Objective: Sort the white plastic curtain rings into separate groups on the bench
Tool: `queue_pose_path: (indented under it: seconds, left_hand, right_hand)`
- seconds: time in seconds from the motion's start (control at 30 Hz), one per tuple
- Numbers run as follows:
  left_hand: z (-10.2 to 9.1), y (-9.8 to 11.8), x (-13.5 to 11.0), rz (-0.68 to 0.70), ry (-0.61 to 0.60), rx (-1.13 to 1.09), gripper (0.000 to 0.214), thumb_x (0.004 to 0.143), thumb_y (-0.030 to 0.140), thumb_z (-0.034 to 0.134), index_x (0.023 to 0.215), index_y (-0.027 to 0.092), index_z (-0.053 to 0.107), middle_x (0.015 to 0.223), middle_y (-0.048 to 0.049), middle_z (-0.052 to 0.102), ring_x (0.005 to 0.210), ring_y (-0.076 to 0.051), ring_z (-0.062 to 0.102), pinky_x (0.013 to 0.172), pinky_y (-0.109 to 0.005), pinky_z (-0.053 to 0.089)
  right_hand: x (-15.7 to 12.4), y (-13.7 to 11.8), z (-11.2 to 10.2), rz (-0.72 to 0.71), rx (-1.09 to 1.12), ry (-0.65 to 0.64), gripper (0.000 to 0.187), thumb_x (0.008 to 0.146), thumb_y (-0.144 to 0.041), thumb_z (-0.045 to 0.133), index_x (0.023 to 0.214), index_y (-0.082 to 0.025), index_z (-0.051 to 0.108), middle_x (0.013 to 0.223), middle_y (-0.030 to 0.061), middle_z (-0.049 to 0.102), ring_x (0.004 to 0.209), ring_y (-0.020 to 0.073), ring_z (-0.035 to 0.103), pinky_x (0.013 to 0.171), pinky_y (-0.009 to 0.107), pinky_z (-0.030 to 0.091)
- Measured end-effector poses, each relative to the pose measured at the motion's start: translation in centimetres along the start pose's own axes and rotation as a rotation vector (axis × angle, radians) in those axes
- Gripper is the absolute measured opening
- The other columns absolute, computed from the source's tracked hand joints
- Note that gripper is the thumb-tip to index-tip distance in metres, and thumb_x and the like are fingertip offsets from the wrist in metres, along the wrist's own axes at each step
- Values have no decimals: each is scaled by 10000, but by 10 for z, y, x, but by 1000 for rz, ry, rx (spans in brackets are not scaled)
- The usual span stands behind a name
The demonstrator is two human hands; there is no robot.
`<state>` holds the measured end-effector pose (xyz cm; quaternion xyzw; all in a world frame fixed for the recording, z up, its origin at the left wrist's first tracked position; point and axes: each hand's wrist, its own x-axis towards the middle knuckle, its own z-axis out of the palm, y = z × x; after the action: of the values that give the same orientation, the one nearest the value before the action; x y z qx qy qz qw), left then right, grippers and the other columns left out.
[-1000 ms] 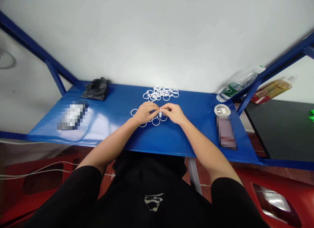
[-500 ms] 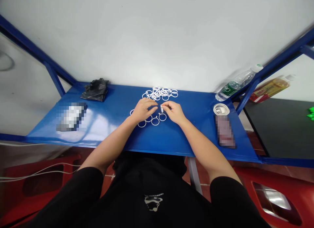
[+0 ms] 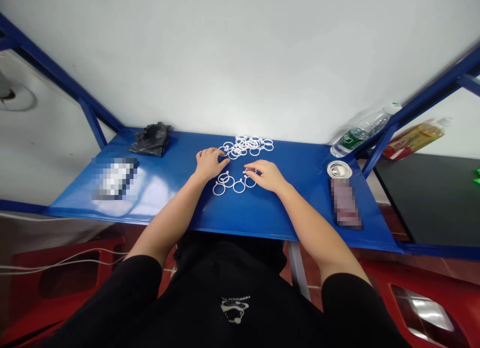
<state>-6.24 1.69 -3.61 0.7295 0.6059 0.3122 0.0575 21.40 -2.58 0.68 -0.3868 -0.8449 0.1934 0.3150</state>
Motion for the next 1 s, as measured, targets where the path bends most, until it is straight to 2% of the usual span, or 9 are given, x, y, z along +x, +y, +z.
queue_pose_path:
  seconds: [0.13,0.27,0.37,0.47,0.63,0.8,0.93,1.0]
  left_hand:
    - [-17,10,2,-68,-98,105,113,960,363,723,939,262,771,1233,-93,749,1207,-358,615,1181,-622,321]
    - [-24,17,3,-47,-39,50,133,962,393,740,989,274,795,1166,-72,781,1156,-324,653,1149,-553,361]
    - [-22,27,0,64,73,-22,162,975,418,742,1031,277,799,1164,-62,793,1131,-290,682,1108,-504,401]
    - [-19,42,-5,245,132,-55,186,1002,417,716,1073,265,795,1192,-67,801,1132,-271,701,1061,-467,440]
    - [-20,63,-13,558,47,-39,221,1051,412,644,1086,248,788,1273,-56,795,1147,-259,716,1035,-457,473]
    - [-24,64,-15,637,-5,-65,211,1042,398,654,1099,245,787,1322,-71,776,1189,-262,710,1013,-458,506]
    - [-25,63,-16,659,7,-154,231,1036,379,652,894,233,761,1223,-63,804,1144,-237,727,976,-439,520]
    - [-25,64,-17,642,23,-193,257,1038,379,646,850,227,733,1144,-59,819,1093,-225,742,954,-428,525]
  right_hand:
    - [1,5,-3,58,-52,13,221,998,-333,658,1122,-292,837,1127,31,842,1064,262,786,998,450,596]
    - [1,6,-1,79,-45,36,219,1001,-346,663,1113,-289,842,1116,37,842,1039,262,790,969,433,609]
    - [1,5,0,101,23,87,233,992,-371,678,1136,-278,836,1106,44,842,977,251,794,919,411,619]
    - [1,3,1,141,106,120,256,986,-423,690,1128,-262,832,1072,50,844,909,237,790,866,385,619]
    - [2,2,1,201,197,141,310,992,-509,668,963,-233,805,902,44,823,797,219,753,738,341,569]
    - [2,1,1,249,236,134,281,968,-489,688,908,-226,767,827,31,792,707,191,693,683,326,518]
    - [2,3,4,277,311,202,251,924,-467,729,978,-225,769,853,29,791,694,178,671,671,322,517]
    - [2,4,4,283,328,219,249,918,-455,734,1009,-227,776,874,33,798,714,182,682,691,330,530]
